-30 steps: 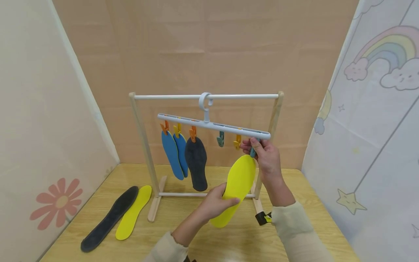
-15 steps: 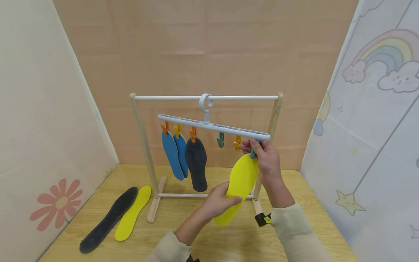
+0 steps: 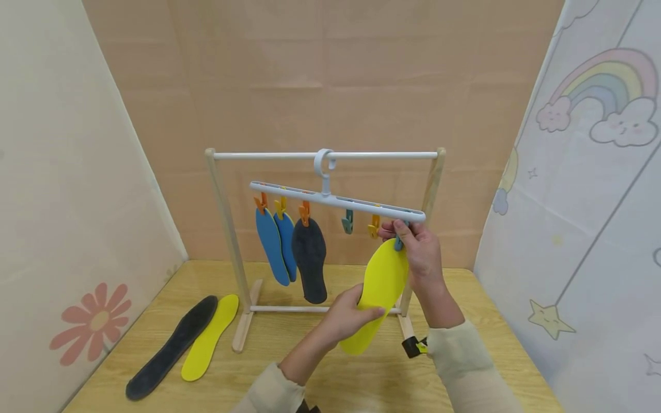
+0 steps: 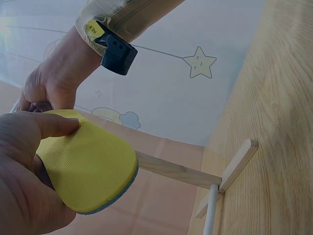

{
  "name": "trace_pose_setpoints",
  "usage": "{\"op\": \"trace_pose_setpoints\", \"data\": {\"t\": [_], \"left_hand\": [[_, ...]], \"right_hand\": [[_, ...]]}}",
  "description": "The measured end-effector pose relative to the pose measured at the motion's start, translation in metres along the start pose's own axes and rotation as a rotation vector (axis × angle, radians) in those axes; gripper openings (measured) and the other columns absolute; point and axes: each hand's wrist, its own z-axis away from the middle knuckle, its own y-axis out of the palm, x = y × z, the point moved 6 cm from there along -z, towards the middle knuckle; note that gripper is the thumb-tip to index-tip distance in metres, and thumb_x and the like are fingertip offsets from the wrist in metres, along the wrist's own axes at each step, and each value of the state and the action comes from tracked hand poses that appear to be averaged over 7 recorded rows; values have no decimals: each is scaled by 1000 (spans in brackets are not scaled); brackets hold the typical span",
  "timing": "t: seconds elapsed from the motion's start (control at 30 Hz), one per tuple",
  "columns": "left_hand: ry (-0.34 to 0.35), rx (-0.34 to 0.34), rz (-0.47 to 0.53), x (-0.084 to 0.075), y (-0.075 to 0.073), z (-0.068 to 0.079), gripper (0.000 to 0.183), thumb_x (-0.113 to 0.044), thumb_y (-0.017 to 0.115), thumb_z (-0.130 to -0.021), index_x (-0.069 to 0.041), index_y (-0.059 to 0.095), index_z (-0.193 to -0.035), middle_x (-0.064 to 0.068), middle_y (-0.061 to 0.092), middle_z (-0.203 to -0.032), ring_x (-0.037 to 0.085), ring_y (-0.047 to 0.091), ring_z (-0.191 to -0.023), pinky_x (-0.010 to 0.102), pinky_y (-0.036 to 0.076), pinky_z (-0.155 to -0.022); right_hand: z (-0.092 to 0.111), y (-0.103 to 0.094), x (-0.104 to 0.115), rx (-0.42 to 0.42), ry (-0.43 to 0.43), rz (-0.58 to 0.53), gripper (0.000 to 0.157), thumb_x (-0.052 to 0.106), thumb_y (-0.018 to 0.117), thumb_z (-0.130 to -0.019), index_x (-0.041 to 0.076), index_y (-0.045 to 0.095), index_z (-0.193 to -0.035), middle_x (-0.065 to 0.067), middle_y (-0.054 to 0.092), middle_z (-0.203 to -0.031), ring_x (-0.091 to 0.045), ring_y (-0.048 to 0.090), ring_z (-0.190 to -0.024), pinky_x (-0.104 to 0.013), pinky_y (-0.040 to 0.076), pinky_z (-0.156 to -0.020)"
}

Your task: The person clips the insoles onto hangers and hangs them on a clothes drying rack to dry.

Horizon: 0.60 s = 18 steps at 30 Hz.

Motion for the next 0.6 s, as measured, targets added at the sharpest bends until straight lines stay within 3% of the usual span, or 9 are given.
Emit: {"op": "trace_pose_setpoints", "data": {"t": [0.6], "left_hand": [[-25, -8, 14, 3, -1, -2, 33, -24, 77, -90, -17, 63, -119, -7, 67, -94, 12, 63, -80, 36, 55, -73]], "right_hand": [[-1, 1, 1, 50, -23, 20, 19, 19, 65, -99, 5, 68, -112, -5, 76, -100, -17, 76, -92, -32, 53, -91]]}}
